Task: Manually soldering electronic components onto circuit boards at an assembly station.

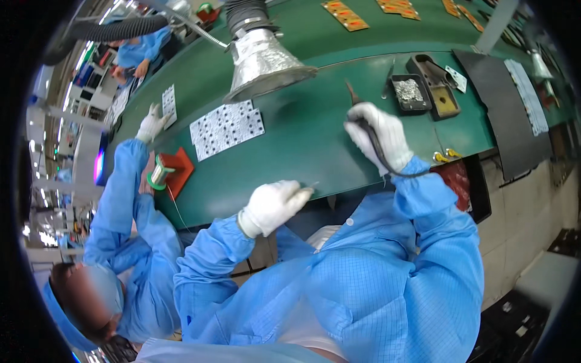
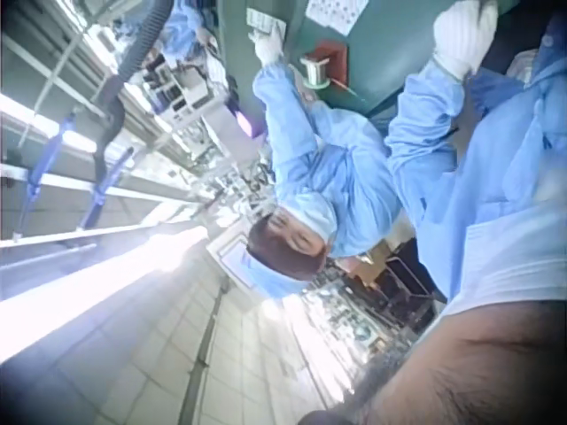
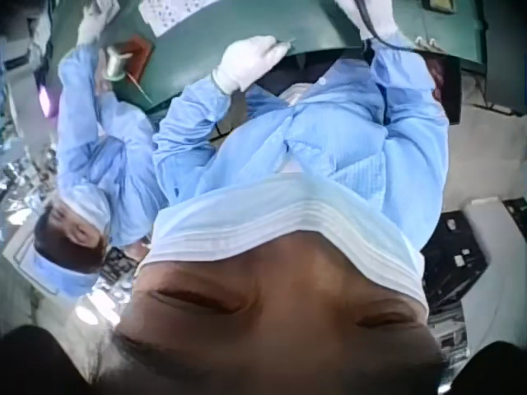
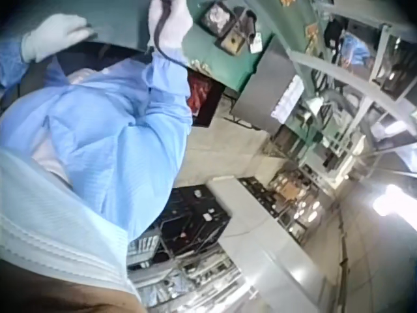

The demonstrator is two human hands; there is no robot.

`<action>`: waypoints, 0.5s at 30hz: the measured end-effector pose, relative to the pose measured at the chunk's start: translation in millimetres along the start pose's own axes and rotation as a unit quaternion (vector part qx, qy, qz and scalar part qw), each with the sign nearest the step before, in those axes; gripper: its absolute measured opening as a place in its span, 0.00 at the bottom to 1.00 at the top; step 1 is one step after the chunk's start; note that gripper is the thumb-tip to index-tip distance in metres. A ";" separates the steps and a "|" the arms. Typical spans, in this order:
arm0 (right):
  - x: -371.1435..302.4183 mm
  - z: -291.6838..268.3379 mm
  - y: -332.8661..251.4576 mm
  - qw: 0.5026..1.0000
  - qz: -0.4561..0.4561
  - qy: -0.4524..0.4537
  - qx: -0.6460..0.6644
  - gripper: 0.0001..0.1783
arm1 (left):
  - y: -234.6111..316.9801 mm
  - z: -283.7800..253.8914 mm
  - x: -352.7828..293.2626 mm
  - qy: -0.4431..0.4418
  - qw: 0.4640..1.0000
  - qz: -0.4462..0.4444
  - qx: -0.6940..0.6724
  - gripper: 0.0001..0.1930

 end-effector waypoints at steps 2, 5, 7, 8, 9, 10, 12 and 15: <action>28.7 -27.3 -7.2 0.999 0.016 0.009 -0.049 0.11 | 3.6 0.7 24.3 -0.008 0.999 -0.013 -0.043 0.11; 90.5 -54.0 11.6 0.991 0.047 0.006 -0.127 0.15 | -2.2 12.5 58.1 0.005 0.994 -0.054 -0.097 0.18; 139.6 -52.0 44.2 0.983 0.034 -0.004 -0.180 0.14 | -12.8 13.4 72.2 0.061 0.994 -0.049 -0.074 0.17; 165.4 -41.3 64.3 0.978 0.030 -0.010 -0.204 0.14 | -17.3 16.6 73.1 0.101 0.992 -0.053 -0.055 0.17; 185.9 -32.3 84.4 0.972 0.055 -0.014 -0.226 0.15 | -18.8 17.7 73.2 0.117 0.990 -0.051 -0.055 0.17; 205.7 -19.1 103.2 0.967 0.076 -0.018 -0.243 0.17 | -19.5 17.8 70.5 0.132 0.988 -0.054 -0.052 0.17; 230.4 -6.9 152.6 0.951 0.119 -0.009 -0.286 0.20 | -18.5 10.9 74.5 0.047 0.993 -0.063 -0.083 0.18; 248.3 6.4 178.5 0.919 0.228 -0.046 -0.318 0.21 | -19.5 5.9 77.1 0.041 0.991 -0.063 -0.107 0.19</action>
Point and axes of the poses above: each hand's wrist, its own x-axis towards the middle knuckle, its own z-axis out of the palm, y = z × x, the point moved 1 cm from there along x, towards the middle knuckle, and after that the axes turned 11 degrees about -y, right-handed, at the moved point
